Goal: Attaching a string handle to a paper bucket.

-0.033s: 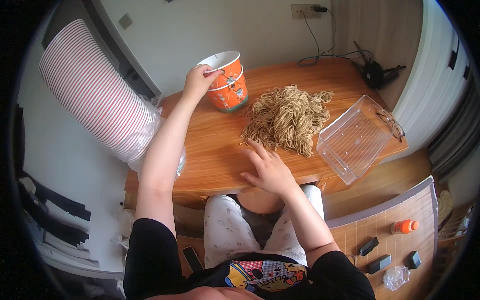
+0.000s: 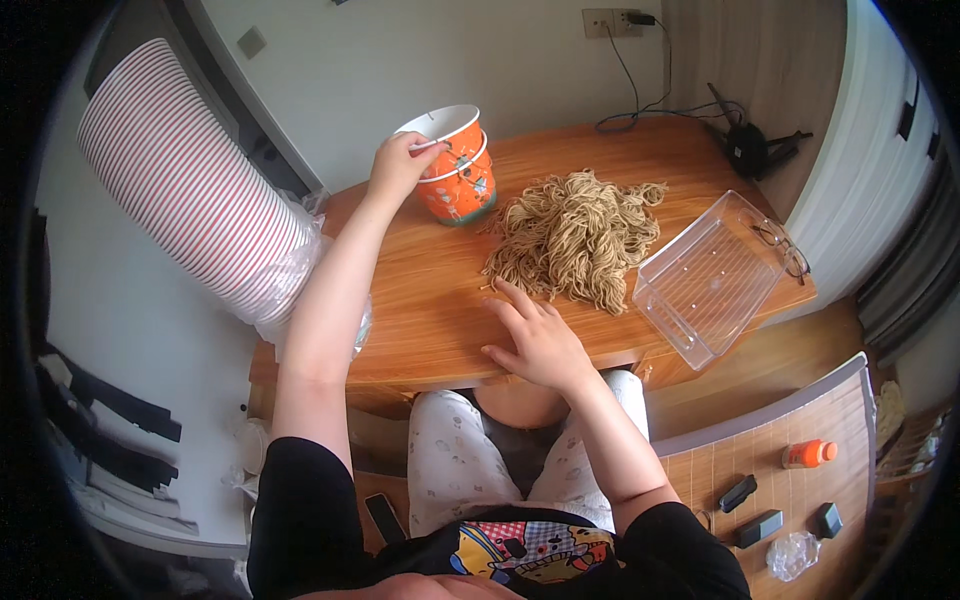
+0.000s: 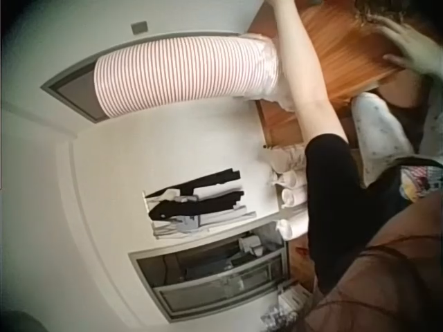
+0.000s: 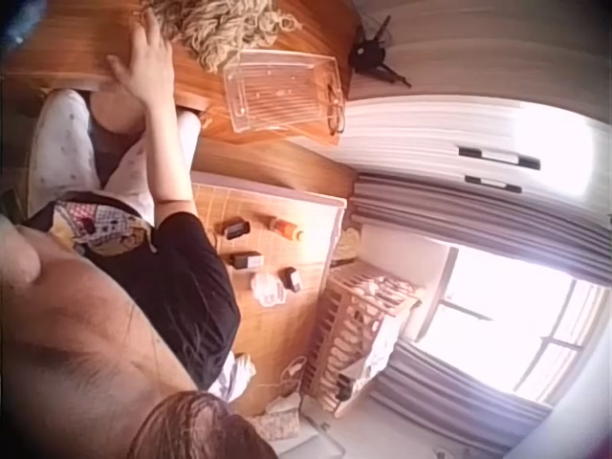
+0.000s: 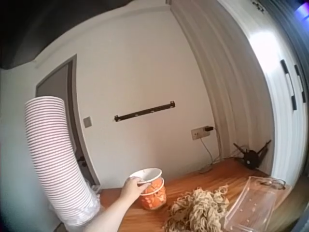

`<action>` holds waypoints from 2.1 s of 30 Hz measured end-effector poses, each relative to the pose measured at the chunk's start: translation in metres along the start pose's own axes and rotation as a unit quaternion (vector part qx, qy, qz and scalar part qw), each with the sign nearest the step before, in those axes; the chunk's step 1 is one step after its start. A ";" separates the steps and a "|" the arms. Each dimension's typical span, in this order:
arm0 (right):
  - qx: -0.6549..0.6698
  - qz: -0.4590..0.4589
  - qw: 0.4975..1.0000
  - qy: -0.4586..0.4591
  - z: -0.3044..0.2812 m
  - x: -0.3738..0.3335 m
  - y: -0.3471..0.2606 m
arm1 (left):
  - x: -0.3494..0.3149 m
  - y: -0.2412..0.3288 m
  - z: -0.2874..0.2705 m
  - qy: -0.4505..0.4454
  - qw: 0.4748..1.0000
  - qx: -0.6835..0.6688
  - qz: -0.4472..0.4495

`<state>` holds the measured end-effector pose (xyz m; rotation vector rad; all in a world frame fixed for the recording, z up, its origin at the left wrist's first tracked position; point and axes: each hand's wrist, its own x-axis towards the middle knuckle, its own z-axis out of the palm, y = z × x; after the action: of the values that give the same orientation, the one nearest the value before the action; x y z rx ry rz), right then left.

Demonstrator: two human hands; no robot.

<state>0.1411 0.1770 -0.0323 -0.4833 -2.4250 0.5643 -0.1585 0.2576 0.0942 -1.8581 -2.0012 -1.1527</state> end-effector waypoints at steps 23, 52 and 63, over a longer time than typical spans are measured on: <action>0.004 -0.001 1.000 0.001 0.000 -0.002 0.004 | -0.045 -0.013 0.049 0.043 0.969 0.215 0.112; -0.039 -0.003 0.999 0.010 0.006 -0.001 0.001 | 0.055 0.017 0.053 -0.227 0.894 0.163 -0.350; -0.042 0.000 0.999 0.021 0.001 -0.001 0.001 | 0.057 0.011 0.054 -0.224 0.910 0.162 -0.308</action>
<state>0.1414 0.1771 -0.0342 -0.5242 -2.4162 0.4479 -0.1406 0.3343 0.0963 -1.4450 -2.9554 -0.4374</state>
